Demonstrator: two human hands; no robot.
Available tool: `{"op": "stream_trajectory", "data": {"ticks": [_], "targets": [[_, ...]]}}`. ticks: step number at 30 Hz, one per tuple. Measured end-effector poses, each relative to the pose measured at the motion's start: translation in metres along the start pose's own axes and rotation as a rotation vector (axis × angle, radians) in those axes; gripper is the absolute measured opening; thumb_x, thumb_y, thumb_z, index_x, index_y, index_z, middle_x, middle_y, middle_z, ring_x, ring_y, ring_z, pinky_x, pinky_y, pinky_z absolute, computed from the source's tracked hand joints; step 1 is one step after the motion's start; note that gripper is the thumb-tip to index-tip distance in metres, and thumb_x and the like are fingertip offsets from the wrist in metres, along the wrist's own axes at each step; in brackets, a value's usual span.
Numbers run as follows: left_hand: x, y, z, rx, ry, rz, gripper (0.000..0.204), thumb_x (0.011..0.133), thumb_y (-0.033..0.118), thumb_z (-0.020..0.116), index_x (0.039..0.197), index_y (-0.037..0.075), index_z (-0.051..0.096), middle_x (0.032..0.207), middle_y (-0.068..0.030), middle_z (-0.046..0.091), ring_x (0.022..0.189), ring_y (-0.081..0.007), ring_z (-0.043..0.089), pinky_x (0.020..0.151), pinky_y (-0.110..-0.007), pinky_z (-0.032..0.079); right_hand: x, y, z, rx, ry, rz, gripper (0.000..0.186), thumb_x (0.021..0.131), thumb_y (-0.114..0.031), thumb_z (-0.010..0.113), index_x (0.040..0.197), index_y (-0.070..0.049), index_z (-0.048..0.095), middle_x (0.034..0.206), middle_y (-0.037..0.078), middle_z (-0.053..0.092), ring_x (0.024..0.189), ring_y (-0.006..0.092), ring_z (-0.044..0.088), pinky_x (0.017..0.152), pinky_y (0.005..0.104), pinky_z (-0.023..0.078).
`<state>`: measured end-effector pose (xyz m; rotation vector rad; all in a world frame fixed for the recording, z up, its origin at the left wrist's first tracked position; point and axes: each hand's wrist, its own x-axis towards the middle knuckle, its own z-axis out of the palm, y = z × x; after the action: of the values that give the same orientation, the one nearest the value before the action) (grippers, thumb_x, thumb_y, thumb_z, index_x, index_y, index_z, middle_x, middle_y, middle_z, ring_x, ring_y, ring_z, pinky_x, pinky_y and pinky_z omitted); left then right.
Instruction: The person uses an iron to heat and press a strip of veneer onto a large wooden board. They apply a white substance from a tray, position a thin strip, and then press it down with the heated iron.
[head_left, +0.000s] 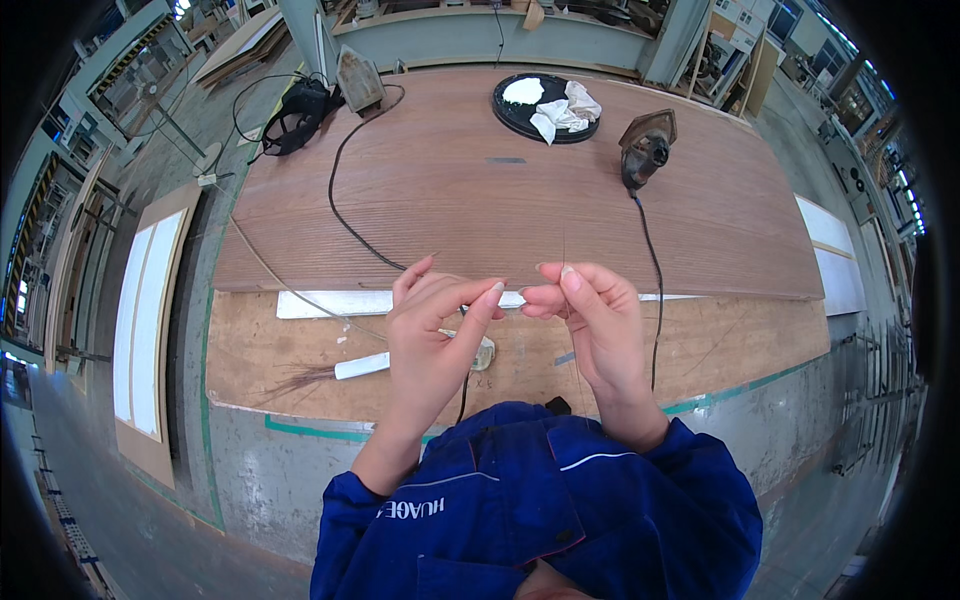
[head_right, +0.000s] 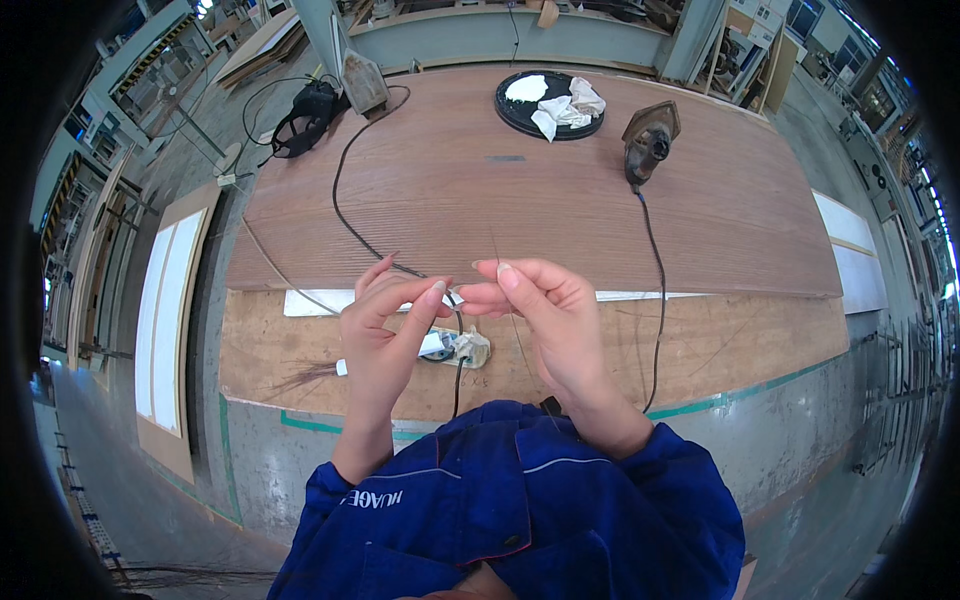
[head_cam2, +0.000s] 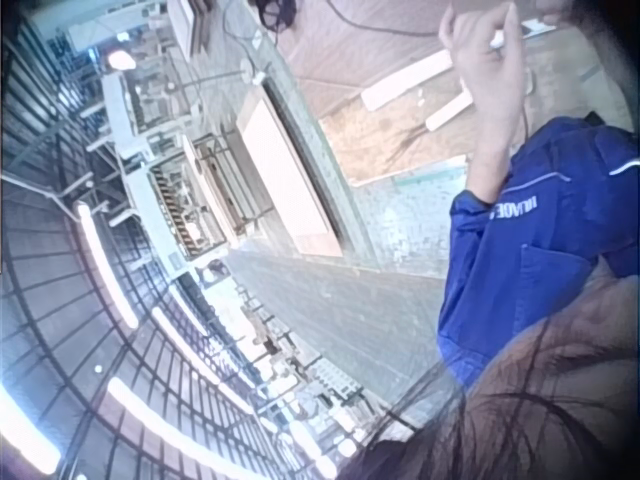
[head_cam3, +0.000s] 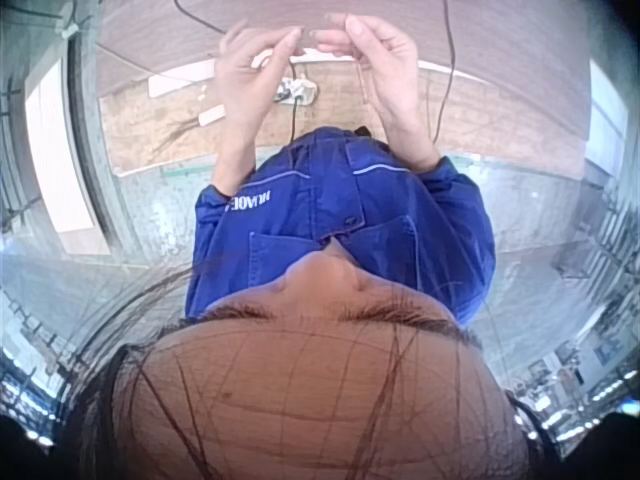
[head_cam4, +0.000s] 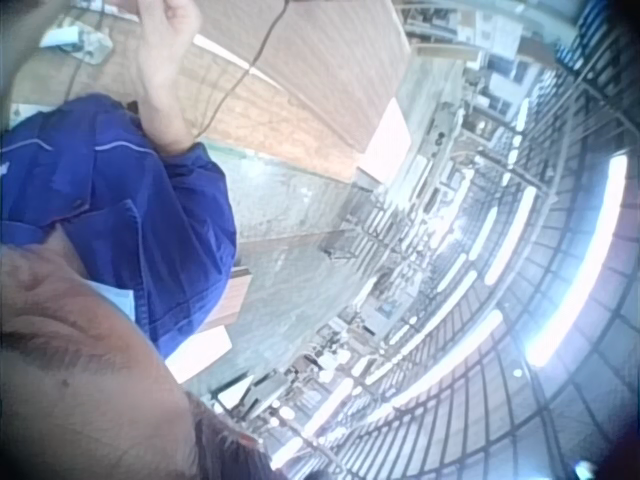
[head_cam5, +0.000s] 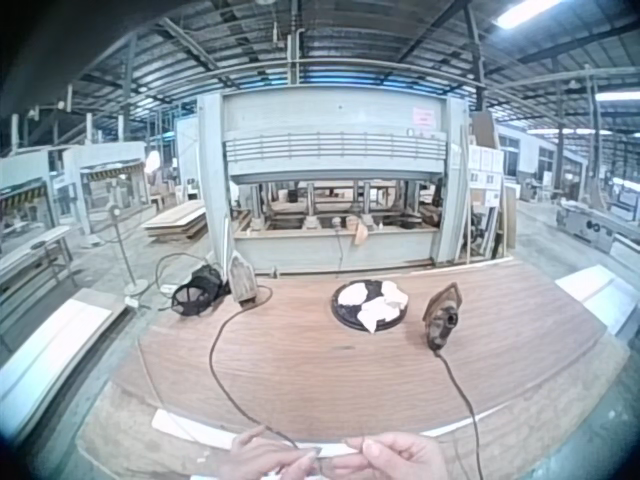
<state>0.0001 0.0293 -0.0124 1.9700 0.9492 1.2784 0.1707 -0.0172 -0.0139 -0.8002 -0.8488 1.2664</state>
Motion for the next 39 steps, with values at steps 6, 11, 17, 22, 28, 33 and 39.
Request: {"op": "stream_trajectory", "data": {"ticks": [6, 11, 17, 22, 28, 33, 39], "targets": [[-0.001, -0.001, 0.001, 0.013, -0.028, 0.001, 0.009, 0.086, 0.014, 0.064, 0.087, 0.008, 0.071, 0.069, 0.0022, 0.065, 0.071, -0.0123, 0.06, 0.1, -0.04, 0.033, 0.003, 0.002, -0.006, 0.098, 0.006, 0.031, 0.027, 0.097, -0.018, 0.052, 0.11, 0.004, 0.06, 0.094, 0.019, 0.069, 0.085, 0.0221, 0.068, 0.08, 0.0304, 0.052], [-0.002, 0.0, 0.004, -0.024, -0.049, -0.036, 0.011, 0.087, 0.016, 0.063, 0.088, 0.008, 0.071, 0.069, 0.0019, 0.065, 0.071, -0.0127, 0.06, 0.1, -0.04, 0.033, 0.004, 0.003, -0.005, 0.138, 0.006, 0.01, 0.027, 0.096, -0.018, 0.052, 0.11, 0.004, 0.06, 0.095, 0.019, 0.069, 0.086, 0.0228, 0.069, 0.078, 0.0299, 0.054], [-0.002, 0.002, 0.004, -0.025, -0.079, -0.032, 0.012, 0.088, 0.016, 0.062, 0.088, 0.008, 0.07, 0.069, 0.0017, 0.064, 0.07, -0.0131, 0.059, 0.1, -0.039, 0.033, 0.004, 0.002, -0.005, 0.172, -0.015, 0.015, 0.027, 0.097, -0.018, 0.051, 0.111, 0.004, 0.059, 0.098, 0.02, 0.068, 0.089, 0.0247, 0.068, 0.079, 0.0326, 0.056], [-0.003, 0.002, 0.005, -0.048, -0.074, -0.038, 0.013, 0.089, 0.017, 0.061, 0.087, 0.008, 0.07, 0.069, 0.0017, 0.064, 0.069, -0.0129, 0.058, 0.099, -0.04, 0.034, 0.007, 0.003, -0.007, 0.234, -0.039, 0.048, 0.028, 0.098, -0.018, 0.049, 0.111, 0.004, 0.058, 0.1, 0.02, 0.067, 0.091, 0.0256, 0.068, 0.08, 0.0337, 0.056], [-0.003, 0.001, 0.006, -0.049, -0.085, -0.048, 0.013, 0.088, 0.017, 0.062, 0.086, 0.007, 0.07, 0.069, 0.0018, 0.064, 0.069, -0.0129, 0.058, 0.099, -0.04, 0.035, 0.008, 0.005, -0.01, 0.293, -0.052, 0.065, 0.027, 0.098, -0.019, 0.048, 0.111, 0.003, 0.058, 0.1, 0.02, 0.067, 0.092, 0.0258, 0.068, 0.08, 0.0336, 0.057], [-0.005, -0.003, 0.009, -0.065, -0.015, -0.009, 0.01, 0.085, 0.014, 0.066, 0.089, 0.006, 0.071, 0.078, -0.002, 0.065, 0.075, -0.0149, 0.059, 0.096, -0.038, 0.037, 0.007, 0.005, -0.009, 0.292, -0.042, 0.053, 0.027, 0.099, -0.018, 0.047, 0.111, 0.003, 0.058, 0.1, 0.019, 0.067, 0.093, 0.0261, 0.068, 0.08, 0.0332, 0.056], [-0.004, 0.007, 0.007, -0.329, 0.011, -0.167, 0.01, 0.081, 0.007, 0.07, 0.089, 0.002, 0.07, 0.09, -0.0057, 0.062, 0.085, -0.0137, 0.057, 0.08, -0.027, 0.042, 0.003, 0.007, -0.004, 0.179, -0.015, -0.051, 0.026, 0.098, -0.016, 0.048, 0.111, 0.004, 0.058, 0.101, 0.019, 0.068, 0.094, 0.0263, 0.067, 0.085, 0.0351, 0.054]]}}
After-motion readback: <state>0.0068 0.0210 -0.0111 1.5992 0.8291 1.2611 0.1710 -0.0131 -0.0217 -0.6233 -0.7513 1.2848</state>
